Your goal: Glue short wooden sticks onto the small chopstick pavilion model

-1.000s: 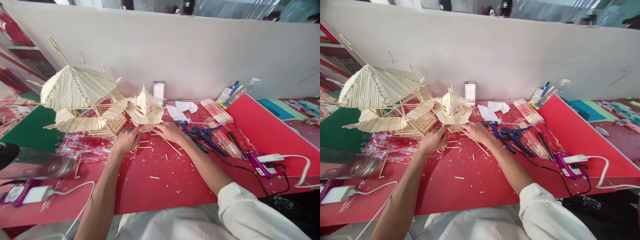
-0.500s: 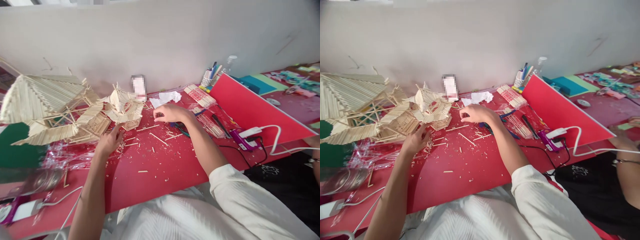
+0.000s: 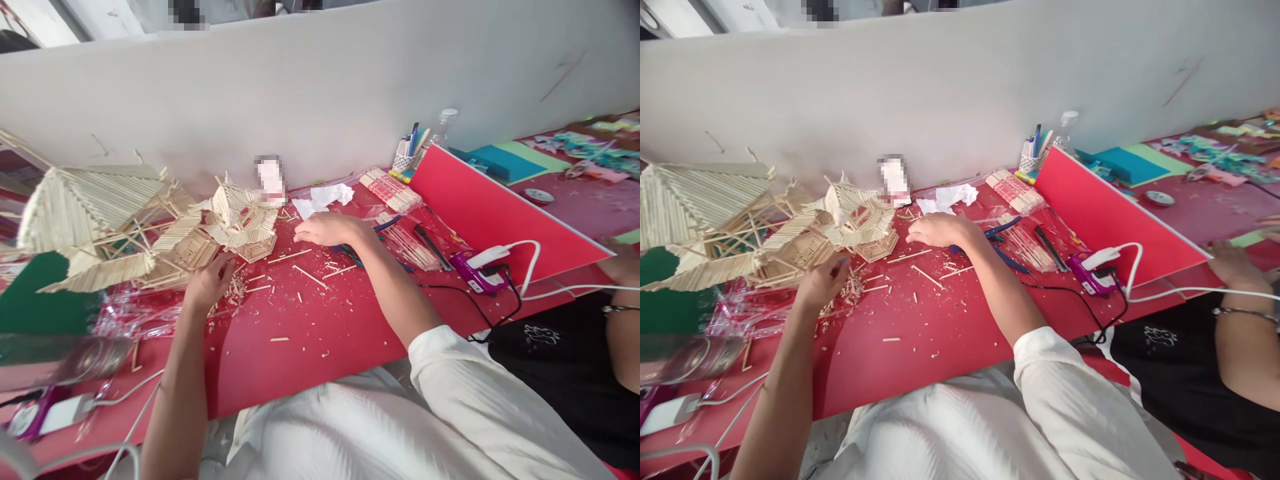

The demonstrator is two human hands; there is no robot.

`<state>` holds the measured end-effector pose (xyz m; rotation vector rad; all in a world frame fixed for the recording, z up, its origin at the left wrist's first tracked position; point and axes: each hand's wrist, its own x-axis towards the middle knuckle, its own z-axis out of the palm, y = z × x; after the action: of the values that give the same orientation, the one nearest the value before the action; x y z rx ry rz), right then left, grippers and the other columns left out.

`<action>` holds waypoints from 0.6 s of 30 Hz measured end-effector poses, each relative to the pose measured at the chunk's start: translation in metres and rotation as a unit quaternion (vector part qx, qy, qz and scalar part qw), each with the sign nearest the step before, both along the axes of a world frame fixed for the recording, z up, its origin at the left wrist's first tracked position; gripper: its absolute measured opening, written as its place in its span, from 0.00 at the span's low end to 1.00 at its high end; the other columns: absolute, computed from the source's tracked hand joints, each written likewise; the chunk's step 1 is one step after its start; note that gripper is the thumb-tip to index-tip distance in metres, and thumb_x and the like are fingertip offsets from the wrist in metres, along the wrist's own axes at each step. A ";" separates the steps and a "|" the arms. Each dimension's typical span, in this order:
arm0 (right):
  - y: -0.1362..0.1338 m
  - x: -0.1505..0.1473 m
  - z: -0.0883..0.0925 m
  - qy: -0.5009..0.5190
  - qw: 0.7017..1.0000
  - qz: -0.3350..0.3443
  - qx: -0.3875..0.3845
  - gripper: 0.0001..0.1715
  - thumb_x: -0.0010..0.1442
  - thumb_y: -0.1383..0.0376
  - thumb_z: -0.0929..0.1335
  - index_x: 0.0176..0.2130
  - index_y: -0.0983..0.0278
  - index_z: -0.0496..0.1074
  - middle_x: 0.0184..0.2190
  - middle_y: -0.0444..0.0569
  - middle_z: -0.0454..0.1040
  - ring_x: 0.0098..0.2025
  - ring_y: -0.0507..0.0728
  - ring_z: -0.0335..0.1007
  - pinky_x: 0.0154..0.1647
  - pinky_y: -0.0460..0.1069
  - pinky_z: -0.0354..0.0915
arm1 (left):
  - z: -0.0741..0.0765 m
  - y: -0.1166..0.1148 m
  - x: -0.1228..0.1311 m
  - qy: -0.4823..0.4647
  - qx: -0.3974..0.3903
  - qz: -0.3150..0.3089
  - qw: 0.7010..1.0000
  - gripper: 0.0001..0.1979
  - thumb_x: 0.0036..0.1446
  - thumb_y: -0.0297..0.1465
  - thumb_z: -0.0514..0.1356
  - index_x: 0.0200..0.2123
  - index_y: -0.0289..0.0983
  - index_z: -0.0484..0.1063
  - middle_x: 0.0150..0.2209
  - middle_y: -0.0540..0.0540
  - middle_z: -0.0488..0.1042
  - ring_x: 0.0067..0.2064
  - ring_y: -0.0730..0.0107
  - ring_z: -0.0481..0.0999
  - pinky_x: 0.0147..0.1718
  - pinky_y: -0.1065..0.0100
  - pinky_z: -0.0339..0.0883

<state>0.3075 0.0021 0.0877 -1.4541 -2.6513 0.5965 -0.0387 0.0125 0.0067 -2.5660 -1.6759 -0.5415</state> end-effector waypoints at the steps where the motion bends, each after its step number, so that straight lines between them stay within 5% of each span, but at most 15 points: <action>1: 0.001 -0.002 -0.002 0.006 1.000 0.008 0.000 0.19 0.74 0.59 0.63 0.32 0.63 0.72 0.29 0.47 0.73 0.27 0.52 0.60 0.32 0.50 0.49 | 0.001 0.000 -0.002 0.004 0.001 -0.007 1.000 0.22 0.68 0.42 0.50 0.53 0.40 0.77 0.32 0.46 0.80 0.33 0.65 0.79 0.35 0.70 0.64; 8: 0.008 -0.016 -0.021 -0.006 0.999 0.046 0.028 0.28 0.69 0.51 0.69 0.24 0.63 0.66 0.21 0.43 0.67 0.23 0.51 0.53 0.30 0.51 0.46 | 0.003 0.000 -0.010 0.042 -0.027 -0.032 0.998 0.21 0.68 0.41 0.49 0.50 0.41 0.78 0.37 0.44 0.84 0.37 0.62 0.82 0.37 0.69 0.66; 13: 0.008 -0.022 -0.026 0.015 0.997 0.079 0.018 0.06 0.67 0.70 0.69 0.36 0.62 0.73 0.33 0.45 0.76 0.31 0.52 0.65 0.33 0.49 0.51 | 0.008 -0.003 -0.010 0.037 -0.046 -0.038 0.998 0.21 0.68 0.43 0.49 0.49 0.42 0.78 0.39 0.44 0.84 0.37 0.63 0.81 0.36 0.69 0.66; 18: 0.008 -0.027 -0.031 0.004 0.998 0.053 0.044 0.11 0.68 0.71 0.66 0.44 0.60 0.77 0.42 0.48 0.79 0.37 0.55 0.70 0.35 0.49 0.54 | 0.015 -0.004 -0.015 0.066 -0.087 -0.036 0.993 0.20 0.67 0.45 0.49 0.41 0.42 0.78 0.31 0.46 0.82 0.32 0.64 0.79 0.30 0.69 0.62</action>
<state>0.2804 0.0101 0.0567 -1.2937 -2.7247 0.4835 -0.0535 0.0083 0.0217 -2.7214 -1.6603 -0.2301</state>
